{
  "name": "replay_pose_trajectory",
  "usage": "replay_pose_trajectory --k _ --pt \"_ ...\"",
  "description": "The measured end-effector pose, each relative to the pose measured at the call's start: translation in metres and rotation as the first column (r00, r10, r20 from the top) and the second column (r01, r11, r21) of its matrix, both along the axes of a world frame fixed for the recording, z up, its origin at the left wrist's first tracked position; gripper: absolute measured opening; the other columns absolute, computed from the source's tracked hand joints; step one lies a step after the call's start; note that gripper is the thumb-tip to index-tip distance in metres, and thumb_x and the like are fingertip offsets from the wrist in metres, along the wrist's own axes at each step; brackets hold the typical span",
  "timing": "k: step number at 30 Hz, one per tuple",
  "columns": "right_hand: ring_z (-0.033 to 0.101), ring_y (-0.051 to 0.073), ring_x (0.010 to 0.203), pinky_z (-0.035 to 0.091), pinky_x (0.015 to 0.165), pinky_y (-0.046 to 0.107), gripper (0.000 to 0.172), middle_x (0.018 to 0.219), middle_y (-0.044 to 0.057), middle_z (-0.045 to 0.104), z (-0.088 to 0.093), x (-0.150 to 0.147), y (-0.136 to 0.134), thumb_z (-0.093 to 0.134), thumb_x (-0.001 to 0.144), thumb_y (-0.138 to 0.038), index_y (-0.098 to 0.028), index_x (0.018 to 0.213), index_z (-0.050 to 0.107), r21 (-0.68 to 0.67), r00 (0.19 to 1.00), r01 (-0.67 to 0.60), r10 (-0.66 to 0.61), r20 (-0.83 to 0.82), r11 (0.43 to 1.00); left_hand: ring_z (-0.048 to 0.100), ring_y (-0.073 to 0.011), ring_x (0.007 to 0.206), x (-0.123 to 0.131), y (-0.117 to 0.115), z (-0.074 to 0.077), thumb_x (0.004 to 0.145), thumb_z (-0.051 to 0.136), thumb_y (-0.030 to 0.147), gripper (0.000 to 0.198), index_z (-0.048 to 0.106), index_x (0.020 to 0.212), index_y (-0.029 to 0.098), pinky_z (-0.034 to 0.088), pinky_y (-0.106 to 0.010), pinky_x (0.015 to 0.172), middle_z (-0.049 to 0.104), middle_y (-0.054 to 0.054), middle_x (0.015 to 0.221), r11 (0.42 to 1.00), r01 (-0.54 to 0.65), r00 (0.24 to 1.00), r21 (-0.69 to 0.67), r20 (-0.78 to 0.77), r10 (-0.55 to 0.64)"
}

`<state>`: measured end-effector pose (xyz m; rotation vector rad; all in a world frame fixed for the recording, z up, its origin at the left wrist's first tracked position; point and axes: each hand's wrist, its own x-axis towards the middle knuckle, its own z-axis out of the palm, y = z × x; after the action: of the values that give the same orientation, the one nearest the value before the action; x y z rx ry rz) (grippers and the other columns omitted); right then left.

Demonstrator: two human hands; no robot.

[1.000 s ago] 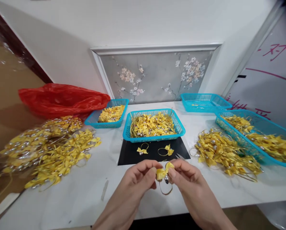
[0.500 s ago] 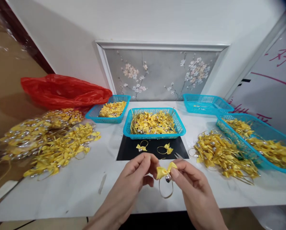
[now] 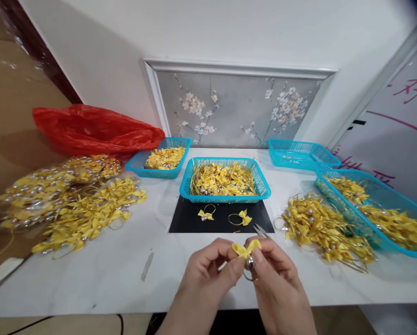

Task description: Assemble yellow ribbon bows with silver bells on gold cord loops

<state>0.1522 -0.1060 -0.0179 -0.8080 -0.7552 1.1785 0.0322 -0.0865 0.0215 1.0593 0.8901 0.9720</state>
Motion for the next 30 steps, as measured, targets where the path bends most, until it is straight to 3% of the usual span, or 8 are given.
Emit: replay_pose_trajectory --k 3,5,8,11,14,19,26,30 --pt "0.054 0.015 0.071 0.046 0.067 0.028 0.015 0.078 0.0 0.059 -0.003 -0.002 0.0 0.064 0.088 -0.038 -0.025 0.081 0.068 -0.015 0.998 -0.041 0.041 -0.041 0.999 0.044 -0.0106 0.064 0.002 -0.002 -0.003 0.076 0.075 0.029 0.021 0.063 0.064 0.017 0.042 -0.022 0.065 0.053 0.003 0.068 0.971 0.026 0.983 -0.237 0.183 0.019" --pt "0.055 0.016 0.072 0.047 0.068 0.028 0.017 0.076 0.0 0.06 -0.003 0.002 0.0 0.063 0.089 -0.038 -0.023 0.081 0.066 -0.025 0.994 -0.069 0.071 0.084 0.997 0.047 -0.0112 0.068 0.001 -0.002 -0.002 0.077 0.074 0.028 0.021 0.062 0.063 0.018 0.044 -0.022 0.069 0.056 0.002 0.07 0.978 -0.032 0.983 -0.207 0.173 0.069" --pt "0.056 0.018 0.076 0.047 0.07 0.029 0.013 0.082 0.002 0.062 0.003 0.015 0.0 0.062 0.089 -0.034 -0.022 0.091 0.065 -0.041 0.919 -0.02 0.034 0.392 0.999 0.055 -0.0118 0.074 -0.003 0.0 0.002 0.079 0.072 0.024 0.017 0.064 0.065 0.019 0.046 -0.02 0.071 0.062 0.001 0.078 0.988 -0.152 0.988 0.024 0.004 0.152" --pt "0.057 0.02 0.089 0.046 0.077 0.03 0.008 0.095 0.004 0.062 0.015 0.028 0.0 0.061 0.089 -0.025 -0.024 0.097 0.063 0.161 0.777 0.083 -0.165 0.607 0.983 0.06 -0.0113 0.073 -0.006 0.001 0.003 0.079 0.068 0.016 0.014 0.066 0.066 0.021 0.047 -0.017 0.066 0.065 0.002 0.08 0.932 -0.164 0.954 0.324 -0.187 0.233" --pt "0.058 0.019 0.093 0.047 0.079 0.028 0.011 0.097 0.004 0.06 0.028 0.031 0.002 0.06 0.088 -0.016 -0.026 0.093 0.063 0.347 0.659 0.007 -0.265 0.704 0.938 0.063 -0.0118 0.074 -0.008 0.001 0.001 0.081 0.062 0.01 0.017 0.064 0.07 0.022 0.048 -0.017 0.063 0.066 0.002 0.08 0.816 -0.091 0.904 0.57 -0.296 0.307" --pt "0.058 0.016 0.086 0.045 0.076 0.026 0.011 0.093 0.001 0.058 0.037 0.026 0.003 0.058 0.089 -0.014 -0.024 0.09 0.062 0.299 0.636 -0.058 -0.195 0.747 0.953 0.066 -0.0129 0.077 -0.009 -0.001 -0.001 0.082 0.06 0.006 0.018 0.064 0.076 0.022 0.051 -0.02 0.07 0.068 0.001 0.084 0.699 0.018 0.854 0.714 -0.375 0.36" --pt "0.045 0.013 0.074 0.04 0.065 0.024 0.021 0.086 0.0 0.05 0.026 0.02 0.011 0.052 0.096 -0.033 -0.022 0.079 0.052 0.008 0.897 -0.159 0.141 0.418 0.987 0.064 -0.0147 0.08 -0.006 -0.003 0.0 0.083 0.064 0.019 0.017 0.062 0.066 0.02 0.051 -0.02 0.071 0.068 -0.001 0.085 0.951 -0.056 0.967 0.304 -0.221 0.128" --pt "0.042 0.013 0.071 0.039 0.064 0.024 0.022 0.083 -0.001 0.048 0.022 0.015 0.012 0.051 0.096 -0.039 -0.021 0.082 0.052 -0.084 0.937 -0.197 0.213 0.276 0.977 0.061 -0.0158 0.082 -0.002 -0.003 -0.001 0.083 0.066 0.022 0.019 0.061 0.065 0.02 0.05 -0.024 0.078 0.067 -0.001 0.083 0.994 -0.086 0.996 0.07 -0.032 0.089"
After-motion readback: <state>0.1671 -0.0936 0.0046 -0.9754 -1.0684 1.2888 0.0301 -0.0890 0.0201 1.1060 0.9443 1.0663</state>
